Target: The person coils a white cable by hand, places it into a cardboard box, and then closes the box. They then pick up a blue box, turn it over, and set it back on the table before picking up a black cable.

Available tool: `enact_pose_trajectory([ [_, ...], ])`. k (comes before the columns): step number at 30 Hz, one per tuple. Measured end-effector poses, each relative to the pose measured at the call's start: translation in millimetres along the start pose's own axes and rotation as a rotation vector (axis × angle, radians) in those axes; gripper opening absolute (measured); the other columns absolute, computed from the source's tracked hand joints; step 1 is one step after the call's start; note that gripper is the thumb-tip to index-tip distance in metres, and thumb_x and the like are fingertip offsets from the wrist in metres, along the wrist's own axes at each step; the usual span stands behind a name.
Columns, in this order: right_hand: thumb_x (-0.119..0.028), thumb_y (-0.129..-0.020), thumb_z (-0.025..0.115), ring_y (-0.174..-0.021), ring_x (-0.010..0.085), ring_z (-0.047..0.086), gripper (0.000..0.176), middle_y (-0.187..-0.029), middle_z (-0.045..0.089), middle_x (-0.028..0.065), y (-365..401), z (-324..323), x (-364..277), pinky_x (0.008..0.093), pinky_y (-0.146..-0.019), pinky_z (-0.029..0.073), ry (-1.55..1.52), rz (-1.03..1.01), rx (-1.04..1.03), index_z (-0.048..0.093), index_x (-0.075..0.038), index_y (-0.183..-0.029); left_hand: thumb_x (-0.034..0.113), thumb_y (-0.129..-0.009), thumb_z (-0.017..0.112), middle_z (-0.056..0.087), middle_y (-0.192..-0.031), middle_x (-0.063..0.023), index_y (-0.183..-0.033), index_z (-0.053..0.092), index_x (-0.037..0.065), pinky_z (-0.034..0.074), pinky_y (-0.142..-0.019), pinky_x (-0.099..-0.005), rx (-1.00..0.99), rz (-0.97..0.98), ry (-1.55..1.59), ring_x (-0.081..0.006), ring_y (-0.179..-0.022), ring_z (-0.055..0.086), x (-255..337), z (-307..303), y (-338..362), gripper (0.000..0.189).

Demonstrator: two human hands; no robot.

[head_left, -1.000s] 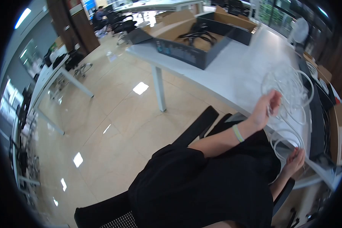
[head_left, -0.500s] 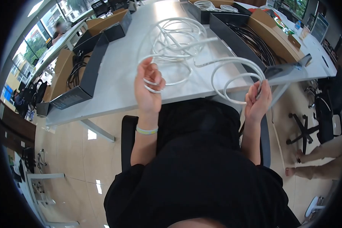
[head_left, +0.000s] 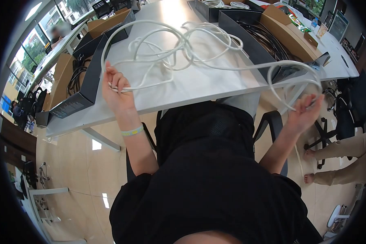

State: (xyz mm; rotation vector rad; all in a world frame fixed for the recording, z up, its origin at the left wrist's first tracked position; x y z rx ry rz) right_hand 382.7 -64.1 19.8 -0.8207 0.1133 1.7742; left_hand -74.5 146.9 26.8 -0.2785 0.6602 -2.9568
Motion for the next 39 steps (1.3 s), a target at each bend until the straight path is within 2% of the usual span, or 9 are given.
enact_pose_trajectory([
  [9, -0.028, -0.089, 0.040, -0.043, 0.0045, 0.025, 0.027, -0.056, 0.034, -0.0001, 9, 4, -22, 0.0167, -0.032, 0.018, -0.059, -0.083, -0.038, 0.049, -0.003, -0.084, 0.013, -0.085, 0.048, 0.053, -0.093, -0.0064, -0.110, 0.046, -0.002, 0.037, -0.047, -0.0166, 0.187, 0.138, -1.013, -0.0050, -0.059, 0.044, 3, 30, 7, 0.029],
  [16, -0.028, -0.090, 0.040, -0.042, 0.0040, 0.025, 0.028, -0.053, 0.034, -0.0005, 20, 15, 1, 0.0162, -0.033, 0.018, -0.008, 0.090, -0.213, 0.050, -0.002, -0.082, 0.013, -0.078, 0.061, 0.052, -0.102, -0.0064, -0.113, 0.045, 0.000, 0.041, -0.072, -0.0219, -0.166, 0.298, -1.511, -0.0121, -0.086, 0.050, -22, 89, 22, 0.041],
  [19, -0.027, -0.090, 0.040, -0.041, 0.0039, 0.026, 0.029, -0.054, 0.035, -0.0003, 29, 24, 1, 0.0158, -0.033, 0.019, 0.054, 0.092, -0.246, 0.050, -0.002, -0.081, 0.012, -0.070, 0.069, 0.048, -0.109, -0.0105, -0.112, 0.046, 0.001, 0.042, -0.078, -0.0288, -0.206, 0.576, -1.989, -0.0201, -0.093, 0.050, -24, 134, 42, 0.049],
  [21, -0.027, -0.090, 0.040, -0.042, 0.0033, 0.027, 0.030, -0.054, 0.037, 0.0002, 34, 31, 3, 0.0157, -0.034, 0.019, 0.024, 0.090, -0.276, 0.051, 0.000, -0.081, 0.011, -0.065, 0.073, 0.050, -0.107, -0.0107, -0.112, 0.047, 0.004, 0.040, -0.082, -0.0316, -0.417, 1.100, -1.988, -0.0234, -0.095, 0.049, -37, 176, 74, 0.054],
  [23, -0.026, -0.090, 0.042, -0.042, 0.0027, 0.026, 0.030, -0.054, 0.038, 0.0002, 41, 34, 6, 0.0161, -0.034, 0.018, 0.104, 0.090, -0.266, 0.051, 0.001, -0.080, 0.012, -0.063, 0.074, 0.052, -0.111, -0.0098, -0.109, 0.051, 0.005, 0.043, -0.074, -0.0312, -0.702, 1.108, -1.670, -0.0220, -0.098, 0.050, -53, 185, 97, 0.052],
  [25, -0.025, -0.089, 0.043, -0.041, 0.0025, 0.025, 0.030, -0.054, 0.038, 0.0001, 45, 37, 9, 0.0161, -0.034, 0.018, 0.106, 0.093, -0.308, 0.051, 0.001, -0.079, 0.011, -0.061, 0.075, 0.055, -0.105, -0.0076, -0.100, 0.057, 0.006, 0.044, -0.071, -0.0316, -1.187, 0.736, -1.511, -0.0202, -0.098, 0.051, -96, 193, 120, 0.043],
  [27, -0.025, -0.089, 0.043, -0.041, 0.0022, 0.025, 0.029, -0.054, 0.038, 0.0000, 47, 39, 10, 0.0161, -0.034, 0.018, 0.107, 0.092, -0.356, 0.052, 0.001, -0.079, 0.014, -0.062, 0.074, 0.056, -0.103, -0.0059, -0.093, 0.060, 0.008, 0.042, -0.076, -0.0324, -1.271, 0.550, -1.629, -0.0199, -0.098, 0.051, -126, 185, 121, 0.035],
  [33, -0.025, -0.089, 0.044, -0.040, 0.0018, 0.025, 0.029, -0.054, 0.038, -0.0002, 44, 36, 11, 0.0158, -0.034, 0.018, 0.135, 0.083, -0.386, 0.052, 0.001, -0.079, 0.034, -0.068, 0.065, 0.055, -0.105, -0.0026, -0.098, 0.059, 0.011, 0.022, -0.096, -0.0397, -0.985, 0.694, -2.158, -0.0230, -0.106, 0.048, -129, 170, 88, 0.038],
  [39, -0.025, -0.090, 0.044, -0.040, 0.0019, 0.025, 0.030, -0.055, 0.039, 0.0002, 35, 31, 12, 0.0154, -0.033, 0.018, 0.127, 0.101, -0.324, 0.052, 0.002, -0.079, 0.046, -0.057, 0.066, 0.041, -0.127, -0.0010, -0.093, 0.060, 0.019, -0.001, -0.099, -0.0493, -1.082, 0.552, -2.270, -0.0204, -0.122, 0.031, -135, 135, 72, 0.045],
])
Point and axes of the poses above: each hand's wrist, its own y-axis away from the middle knuckle, its own z-axis out of the palm, x = y × z, the point moved 7 cm from there along -y, towards the middle knuckle
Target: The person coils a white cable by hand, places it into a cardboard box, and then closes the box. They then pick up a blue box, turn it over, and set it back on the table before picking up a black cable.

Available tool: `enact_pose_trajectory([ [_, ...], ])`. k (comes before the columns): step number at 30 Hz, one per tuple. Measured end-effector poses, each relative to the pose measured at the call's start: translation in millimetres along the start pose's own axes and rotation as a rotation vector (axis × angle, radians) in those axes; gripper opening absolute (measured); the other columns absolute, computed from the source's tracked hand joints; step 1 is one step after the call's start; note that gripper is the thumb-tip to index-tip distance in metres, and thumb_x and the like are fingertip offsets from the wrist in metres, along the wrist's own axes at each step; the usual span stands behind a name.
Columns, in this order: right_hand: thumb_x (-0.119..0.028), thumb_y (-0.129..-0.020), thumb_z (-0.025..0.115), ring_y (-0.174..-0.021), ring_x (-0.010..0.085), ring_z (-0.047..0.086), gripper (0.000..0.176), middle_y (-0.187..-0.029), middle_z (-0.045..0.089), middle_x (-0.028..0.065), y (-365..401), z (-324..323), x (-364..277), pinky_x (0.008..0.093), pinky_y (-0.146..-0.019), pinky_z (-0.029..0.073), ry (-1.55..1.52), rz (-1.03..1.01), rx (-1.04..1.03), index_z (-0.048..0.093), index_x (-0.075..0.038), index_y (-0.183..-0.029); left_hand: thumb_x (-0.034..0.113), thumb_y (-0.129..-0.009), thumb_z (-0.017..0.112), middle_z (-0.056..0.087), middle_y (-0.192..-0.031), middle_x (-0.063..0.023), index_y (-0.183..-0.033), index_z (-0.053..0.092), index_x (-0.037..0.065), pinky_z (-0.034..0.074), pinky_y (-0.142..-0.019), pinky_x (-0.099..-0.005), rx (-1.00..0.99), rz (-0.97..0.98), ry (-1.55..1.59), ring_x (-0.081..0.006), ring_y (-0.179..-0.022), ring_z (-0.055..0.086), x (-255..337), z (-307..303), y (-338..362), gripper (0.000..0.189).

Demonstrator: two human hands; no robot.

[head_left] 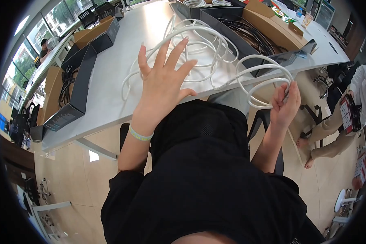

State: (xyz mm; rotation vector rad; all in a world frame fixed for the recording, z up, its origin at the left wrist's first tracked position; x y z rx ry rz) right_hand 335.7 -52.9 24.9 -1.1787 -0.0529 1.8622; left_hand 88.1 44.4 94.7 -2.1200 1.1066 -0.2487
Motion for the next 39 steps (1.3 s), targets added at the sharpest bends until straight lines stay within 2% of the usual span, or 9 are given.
enact_pose_trajectory([
  [9, -0.026, -0.090, 0.043, -0.040, 0.0022, 0.026, 0.031, -0.053, 0.038, 0.0004, -2, 3, 1, 0.0150, -0.032, 0.018, 0.006, -0.022, -0.006, 0.051, 0.002, -0.078, 0.027, -0.070, 0.065, 0.046, -0.123, -0.0035, -0.072, 0.062, 0.013, -0.005, -0.100, -0.0489, 0.043, -0.079, 0.126, -0.0207, -0.118, 0.039, -10, -4, 5, 0.015],
  [12, -0.022, -0.089, 0.045, -0.042, 0.0017, 0.028, 0.027, -0.053, 0.039, -0.0010, 3, 0, 6, 0.0155, -0.034, 0.019, 0.033, 0.015, -0.037, 0.052, 0.000, -0.075, 0.021, -0.072, 0.065, 0.055, -0.112, -0.0059, -0.073, 0.061, 0.009, 0.000, -0.102, -0.0465, 0.231, -0.061, 0.221, -0.0198, -0.108, 0.049, 1, -14, -2, 0.013],
  [17, -0.018, -0.084, 0.052, -0.051, 0.0022, 0.028, 0.026, -0.057, 0.035, -0.0073, 8, 12, 0, 0.0190, -0.045, 0.019, 0.734, -0.042, -0.253, 0.048, -0.006, -0.060, 0.009, -0.069, 0.065, 0.061, -0.091, -0.0060, -0.078, 0.059, 0.009, 0.027, -0.097, -0.0442, 0.666, -0.058, 0.468, -0.0230, -0.085, 0.057, -4, -33, -8, 0.011],
  [19, -0.019, -0.085, 0.051, -0.047, 0.0001, 0.029, 0.022, -0.055, 0.037, -0.0078, -1, -15, 19, 0.0173, -0.040, 0.018, 0.556, 0.049, -0.060, 0.048, -0.010, -0.065, 0.009, -0.068, 0.061, 0.057, -0.076, -0.0051, -0.077, 0.059, 0.011, 0.030, -0.094, -0.0459, 0.612, 0.088, 0.665, -0.0243, -0.075, 0.055, 7, -39, -16, 0.009],
  [23, -0.024, -0.086, 0.051, -0.051, 0.0027, 0.038, 0.019, -0.063, 0.045, -0.0045, 7, 31, 52, 0.0154, -0.043, 0.027, 0.413, 0.229, -0.209, 0.055, -0.007, -0.081, 0.018, -0.067, 0.058, 0.052, -0.072, -0.0081, -0.059, 0.057, 0.007, 0.021, -0.098, -0.0558, 0.404, 0.311, 0.715, -0.0250, -0.077, 0.053, 68, -17, -4, 0.014],
  [25, -0.026, -0.085, 0.052, -0.061, 0.0085, 0.047, 0.030, -0.080, 0.054, 0.0034, 37, 87, 19, 0.0169, -0.050, 0.036, 1.003, -0.956, -0.227, 0.054, 0.000, -0.100, 0.019, -0.067, 0.058, 0.053, -0.078, -0.0114, -0.059, 0.059, 0.005, 0.020, -0.097, -0.0571, 0.358, 0.324, 0.791, -0.0263, -0.083, 0.053, 77, -17, 2, 0.016],
  [32, -0.026, -0.085, 0.049, -0.071, 0.0137, 0.051, 0.038, -0.095, 0.054, 0.0093, 23, 68, 10, 0.0192, -0.059, 0.040, 0.978, -1.129, -0.382, 0.049, 0.003, -0.110, 0.018, -0.063, 0.066, 0.043, -0.111, -0.0237, -0.071, 0.058, -0.003, 0.034, -0.091, -0.0428, 0.544, 0.199, 0.715, -0.0367, -0.106, 0.042, 51, -42, 7, 0.023],
  [34, -0.029, -0.085, 0.046, -0.069, 0.0129, 0.050, 0.039, -0.089, 0.054, 0.0089, -19, 25, 61, 0.0183, -0.058, 0.039, 0.179, 0.033, -0.426, 0.049, 0.003, -0.107, 0.019, -0.059, 0.070, 0.040, -0.115, -0.0239, -0.086, 0.054, -0.004, 0.037, -0.086, -0.0390, 0.447, 0.061, 0.665, -0.0373, -0.102, 0.044, 37, -47, 8, 0.039],
  [39, -0.032, -0.083, 0.043, -0.076, 0.0148, 0.052, 0.037, -0.085, 0.054, 0.0092, 4, 48, 42, 0.0231, -0.065, 0.040, 0.187, -0.109, -0.614, 0.050, 0.003, -0.096, 0.035, -0.059, 0.070, 0.055, -0.089, -0.0171, -0.083, 0.052, -0.002, 0.041, -0.073, -0.0354, 0.155, 0.008, 0.873, -0.0319, -0.083, 0.052, 28, -38, 12, 0.048],
])
Point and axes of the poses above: each hand's wrist, its own y-axis away from the middle knuckle, its own z-axis out of the palm, x = y × z, the point moved 7 cm from there along -y, towards the middle knuckle
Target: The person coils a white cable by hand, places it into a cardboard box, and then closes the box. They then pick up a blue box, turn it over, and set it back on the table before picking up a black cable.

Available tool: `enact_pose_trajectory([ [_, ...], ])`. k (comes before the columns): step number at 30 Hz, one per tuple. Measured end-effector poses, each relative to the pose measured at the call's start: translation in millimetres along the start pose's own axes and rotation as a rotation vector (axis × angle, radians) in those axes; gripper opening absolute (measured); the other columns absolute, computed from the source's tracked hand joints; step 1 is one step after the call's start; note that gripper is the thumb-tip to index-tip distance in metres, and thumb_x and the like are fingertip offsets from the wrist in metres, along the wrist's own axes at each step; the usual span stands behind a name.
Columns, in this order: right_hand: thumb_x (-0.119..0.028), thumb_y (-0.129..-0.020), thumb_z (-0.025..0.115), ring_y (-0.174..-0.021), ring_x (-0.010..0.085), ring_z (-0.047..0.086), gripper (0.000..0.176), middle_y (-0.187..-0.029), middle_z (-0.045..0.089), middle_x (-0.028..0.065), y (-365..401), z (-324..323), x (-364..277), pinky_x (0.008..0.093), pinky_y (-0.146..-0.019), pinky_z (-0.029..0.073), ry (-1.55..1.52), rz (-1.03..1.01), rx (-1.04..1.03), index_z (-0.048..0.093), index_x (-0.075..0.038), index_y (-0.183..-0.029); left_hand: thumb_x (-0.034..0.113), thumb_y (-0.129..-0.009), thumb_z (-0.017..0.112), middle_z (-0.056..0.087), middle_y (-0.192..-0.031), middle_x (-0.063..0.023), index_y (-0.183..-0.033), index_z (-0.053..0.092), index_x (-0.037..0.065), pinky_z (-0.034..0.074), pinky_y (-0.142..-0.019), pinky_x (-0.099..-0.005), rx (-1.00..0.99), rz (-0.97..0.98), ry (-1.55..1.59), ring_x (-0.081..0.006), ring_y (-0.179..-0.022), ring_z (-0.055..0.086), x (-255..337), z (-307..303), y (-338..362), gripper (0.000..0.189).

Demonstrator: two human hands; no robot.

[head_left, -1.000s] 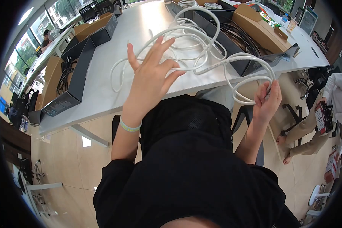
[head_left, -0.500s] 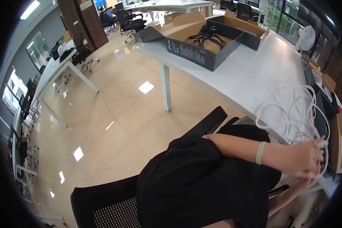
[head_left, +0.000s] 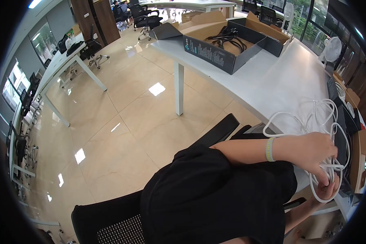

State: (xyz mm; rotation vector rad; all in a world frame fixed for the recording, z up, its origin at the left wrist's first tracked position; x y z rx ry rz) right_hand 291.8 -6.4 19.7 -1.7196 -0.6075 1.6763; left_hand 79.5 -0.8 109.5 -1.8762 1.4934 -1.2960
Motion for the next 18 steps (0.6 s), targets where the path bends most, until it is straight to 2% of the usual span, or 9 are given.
enact_pose_trajectory([
  [3, -0.032, -0.082, 0.046, -0.081, 0.0190, 0.053, 0.041, -0.087, 0.055, 0.0110, -10, 41, -27, 0.0268, -0.070, 0.041, -0.008, -0.090, -0.237, 0.049, 0.003, -0.101, 0.043, -0.061, 0.068, 0.055, -0.070, -0.0118, -0.074, 0.053, 0.000, 0.040, -0.064, -0.0362, -0.056, 0.073, -0.075, -0.0300, -0.073, 0.052, -1, 6, 1, 0.047],
  [4, -0.030, -0.079, 0.047, -0.082, 0.0211, 0.053, 0.042, -0.091, 0.055, 0.0138, -6, 37, -23, 0.0286, -0.073, 0.041, -0.036, -0.079, -0.133, 0.048, 0.005, -0.102, 0.044, -0.061, 0.067, 0.054, -0.067, -0.0110, -0.071, 0.053, 0.001, 0.040, -0.063, -0.0365, -0.092, -0.021, -0.134, -0.0297, -0.070, 0.052, -7, 6, 0, 0.046],
  [5, -0.026, -0.074, 0.048, -0.074, 0.0171, 0.051, 0.043, -0.089, 0.054, 0.0135, -4, 22, -10, 0.0243, -0.065, 0.040, -0.183, -0.034, -0.172, 0.048, 0.007, -0.101, 0.046, -0.062, 0.066, 0.052, -0.063, -0.0103, -0.068, 0.053, 0.002, 0.039, -0.061, -0.0368, -0.137, -0.101, -0.178, -0.0293, -0.068, 0.051, -14, 9, -2, 0.046],
  [6, -0.028, -0.068, 0.054, -0.063, 0.0140, 0.046, 0.047, -0.073, 0.053, 0.0123, -10, 33, -20, 0.0225, -0.053, 0.031, -0.151, -0.064, -0.242, 0.052, 0.008, -0.098, 0.046, -0.061, 0.067, 0.051, -0.062, -0.0103, -0.068, 0.053, 0.003, 0.039, -0.061, -0.0370, -0.130, -0.094, -0.176, -0.0296, -0.067, 0.051, -15, 9, -3, 0.046],
  [9, -0.035, -0.062, 0.057, -0.053, 0.0132, 0.045, 0.052, -0.064, 0.052, 0.0088, -15, 53, -27, 0.0233, -0.048, 0.030, -0.115, -0.032, -0.265, 0.058, 0.009, -0.089, 0.040, -0.062, 0.069, 0.050, -0.061, -0.0095, -0.069, 0.052, 0.004, 0.038, -0.058, -0.0362, -0.221, -0.144, -0.177, -0.0283, -0.067, 0.050, -27, 4, 6, 0.040],
  [10, -0.039, -0.061, 0.055, -0.053, 0.0148, 0.048, 0.058, -0.063, 0.053, 0.0104, -19, 66, -35, 0.0239, -0.048, 0.032, -0.135, -0.016, -0.336, 0.058, 0.010, -0.093, 0.038, -0.064, 0.068, 0.050, -0.063, -0.0081, -0.071, 0.053, 0.005, 0.039, -0.066, -0.0363, -0.350, -0.195, -0.305, -0.0274, -0.067, 0.051, -29, 2, 9, 0.037],
  [14, -0.052, -0.063, 0.050, -0.057, 0.0084, 0.041, 0.082, -0.086, 0.058, 0.0184, -18, 81, -19, 0.0201, -0.050, 0.030, -0.480, 0.163, -0.381, 0.044, 0.014, -0.111, 0.030, -0.068, 0.066, 0.052, -0.063, -0.0064, -0.074, 0.056, 0.006, 0.035, -0.080, -0.0408, -0.241, -0.209, -0.453, -0.0259, -0.067, 0.054, -26, -17, 9, 0.026],
  [16, -0.043, -0.072, 0.053, -0.062, 0.0084, 0.045, 0.071, -0.096, 0.057, 0.0192, -21, 81, -14, 0.0198, -0.054, 0.034, -0.484, 0.160, -0.307, 0.042, 0.012, -0.116, 0.026, -0.070, 0.065, 0.053, -0.063, -0.0060, -0.074, 0.057, 0.006, 0.033, -0.084, -0.0423, -0.185, -0.231, -0.453, -0.0255, -0.066, 0.054, -31, -25, 6, 0.022],
  [18, -0.037, -0.076, 0.052, -0.067, 0.0096, 0.048, 0.064, -0.098, 0.057, 0.0179, -22, 80, -12, 0.0202, -0.059, 0.037, -0.395, 0.207, -0.263, 0.042, 0.010, -0.117, 0.029, -0.072, 0.062, 0.054, -0.063, -0.0087, -0.072, 0.057, 0.004, 0.037, -0.073, -0.0377, -0.189, -0.287, -0.319, -0.0222, -0.064, 0.054, -37, -25, 5, 0.025],
])
Point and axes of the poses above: each hand's wrist, its own y-axis away from the middle knuckle, its own z-axis out of the palm, x = y × z, the point moved 7 cm from there along -y, towards the middle knuckle
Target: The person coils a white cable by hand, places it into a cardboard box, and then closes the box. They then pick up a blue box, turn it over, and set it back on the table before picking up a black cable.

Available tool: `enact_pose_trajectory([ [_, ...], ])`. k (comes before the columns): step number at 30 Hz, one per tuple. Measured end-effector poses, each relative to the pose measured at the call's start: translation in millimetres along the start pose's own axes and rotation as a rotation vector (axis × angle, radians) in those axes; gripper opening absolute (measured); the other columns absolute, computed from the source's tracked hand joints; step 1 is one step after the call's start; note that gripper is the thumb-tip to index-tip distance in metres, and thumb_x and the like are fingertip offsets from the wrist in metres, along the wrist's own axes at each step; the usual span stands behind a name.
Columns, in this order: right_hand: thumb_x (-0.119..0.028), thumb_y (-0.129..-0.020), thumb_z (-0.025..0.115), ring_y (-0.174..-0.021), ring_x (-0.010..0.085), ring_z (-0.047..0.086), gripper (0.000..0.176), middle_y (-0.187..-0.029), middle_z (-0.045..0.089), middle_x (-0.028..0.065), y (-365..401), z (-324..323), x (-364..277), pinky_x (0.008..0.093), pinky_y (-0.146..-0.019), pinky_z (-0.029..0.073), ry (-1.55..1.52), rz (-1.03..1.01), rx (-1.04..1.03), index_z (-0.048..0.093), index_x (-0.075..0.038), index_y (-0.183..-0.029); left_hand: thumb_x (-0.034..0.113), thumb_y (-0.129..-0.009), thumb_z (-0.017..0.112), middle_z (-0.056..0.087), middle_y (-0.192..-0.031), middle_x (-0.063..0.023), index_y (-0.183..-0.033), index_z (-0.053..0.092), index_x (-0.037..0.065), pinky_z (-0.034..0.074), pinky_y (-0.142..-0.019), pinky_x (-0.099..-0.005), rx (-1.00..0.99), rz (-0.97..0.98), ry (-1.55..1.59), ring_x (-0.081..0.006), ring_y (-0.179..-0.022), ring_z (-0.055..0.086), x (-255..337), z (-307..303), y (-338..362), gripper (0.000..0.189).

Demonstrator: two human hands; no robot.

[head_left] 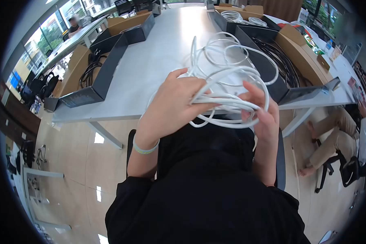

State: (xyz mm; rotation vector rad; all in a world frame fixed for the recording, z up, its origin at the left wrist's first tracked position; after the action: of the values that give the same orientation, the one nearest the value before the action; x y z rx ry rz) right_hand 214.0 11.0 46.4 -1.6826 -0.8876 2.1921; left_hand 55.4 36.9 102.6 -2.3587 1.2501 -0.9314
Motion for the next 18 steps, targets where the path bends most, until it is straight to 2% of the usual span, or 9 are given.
enact_pose_trajectory([
  [1, -0.029, -0.078, 0.051, -0.076, 0.0116, 0.050, 0.056, -0.099, 0.057, 0.0162, -2, -2, 1, 0.0223, -0.066, 0.038, -0.012, -0.004, 0.047, 0.042, 0.009, -0.118, 0.029, -0.072, 0.062, 0.054, -0.063, -0.0087, -0.072, 0.057, 0.004, 0.037, -0.073, -0.0377, -0.010, 0.006, 0.009, -0.0222, -0.064, 0.054, 0, -1, 0, 0.025],
  [3, -0.020, -0.080, 0.050, -0.084, 0.0136, 0.052, 0.048, -0.101, 0.057, 0.0145, -3, -6, 3, 0.0243, -0.072, 0.040, -0.022, -0.007, 0.104, 0.042, 0.007, -0.119, 0.020, -0.073, 0.063, 0.053, -0.061, -0.0073, -0.075, 0.056, 0.003, 0.039, -0.063, -0.0282, 0.019, -0.278, 0.235, -0.0159, -0.056, 0.050, -18, -4, 2, 0.019],
  [4, -0.017, -0.081, 0.049, -0.091, 0.0152, 0.051, 0.045, -0.102, 0.057, 0.0137, -1, -11, 6, 0.0267, -0.078, 0.039, 0.014, 0.007, 0.164, 0.044, 0.007, -0.118, 0.013, -0.074, 0.062, 0.053, -0.060, -0.0041, -0.076, 0.055, 0.000, 0.037, -0.054, -0.0220, 0.129, -0.272, 0.337, -0.0110, -0.053, 0.046, -19, -11, 2, 0.015],
  [5, -0.014, -0.081, 0.048, -0.097, 0.0167, 0.051, 0.042, -0.103, 0.057, 0.0129, 0, -16, 10, 0.0291, -0.083, 0.038, 0.050, 0.020, 0.223, 0.045, 0.006, -0.118, 0.016, -0.079, 0.057, 0.049, -0.058, -0.0023, -0.072, 0.053, 0.002, 0.041, -0.059, -0.0233, 0.225, -0.245, 0.447, -0.0096, -0.055, 0.046, -24, -15, 1, 0.016],
  [7, -0.012, -0.082, 0.049, -0.094, 0.0159, 0.052, 0.036, -0.103, 0.056, 0.0129, 4, -19, 18, 0.0288, -0.080, 0.041, 0.038, 0.034, 0.201, 0.048, 0.006, -0.114, 0.019, -0.084, 0.053, 0.046, -0.057, -0.0005, -0.068, 0.050, 0.004, 0.045, -0.063, -0.0246, 0.313, -0.219, 0.558, -0.0082, -0.056, 0.045, -34, -22, 0, 0.021],
  [9, -0.012, -0.082, 0.054, -0.089, 0.0138, 0.053, 0.034, -0.101, 0.057, 0.0118, 9, -26, 33, 0.0251, -0.071, 0.045, 0.156, 0.180, 0.323, 0.050, 0.004, -0.111, 0.025, -0.090, 0.044, 0.043, -0.058, -0.0003, -0.070, 0.045, 0.006, 0.046, -0.065, -0.0279, 0.489, -0.226, 1.072, -0.0089, -0.055, 0.045, -48, -30, 3, 0.027],
  [12, -0.009, -0.079, 0.058, -0.084, 0.0109, 0.052, 0.036, -0.097, 0.056, 0.0098, 16, -32, 38, 0.0205, -0.063, 0.045, 0.302, 0.210, 0.375, 0.049, 0.002, -0.112, 0.027, -0.091, 0.039, 0.045, -0.061, -0.0026, -0.072, 0.042, 0.007, 0.049, -0.068, -0.0331, 0.592, -0.120, 1.233, -0.0117, -0.057, 0.051, -62, -35, 3, 0.028],
  [17, -0.018, -0.077, 0.062, -0.094, 0.0123, 0.049, 0.049, -0.104, 0.052, 0.0102, 27, -37, 15, 0.0231, -0.069, 0.042, 0.534, 0.083, 0.509, 0.044, 0.003, -0.117, 0.023, -0.090, 0.043, 0.048, -0.061, -0.0033, -0.077, 0.047, 0.003, 0.047, -0.060, -0.0252, 0.421, -0.045, 1.030, -0.0095, -0.056, 0.050, -38, -21, -4, 0.025],
  [18, -0.028, -0.075, 0.062, -0.099, 0.0140, 0.047, 0.057, -0.108, 0.050, 0.0115, 29, -39, 2, 0.0262, -0.074, 0.039, 0.454, -0.093, 0.536, 0.042, 0.003, -0.119, 0.021, -0.089, 0.046, 0.049, -0.061, -0.0035, -0.079, 0.049, 0.002, 0.044, -0.058, -0.0228, 0.344, -0.067, 0.951, -0.0089, -0.056, 0.050, -32, -16, -6, 0.022],
])
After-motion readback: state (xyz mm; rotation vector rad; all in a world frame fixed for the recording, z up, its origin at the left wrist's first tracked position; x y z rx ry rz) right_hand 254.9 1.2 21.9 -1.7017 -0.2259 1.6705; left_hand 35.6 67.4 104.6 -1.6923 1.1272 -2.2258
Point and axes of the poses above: each hand's wrist, its own y-axis away from the middle knuckle, its own z-axis out of the palm, x = y × z, the point moved 7 cm from there along -y, towards the middle knuckle
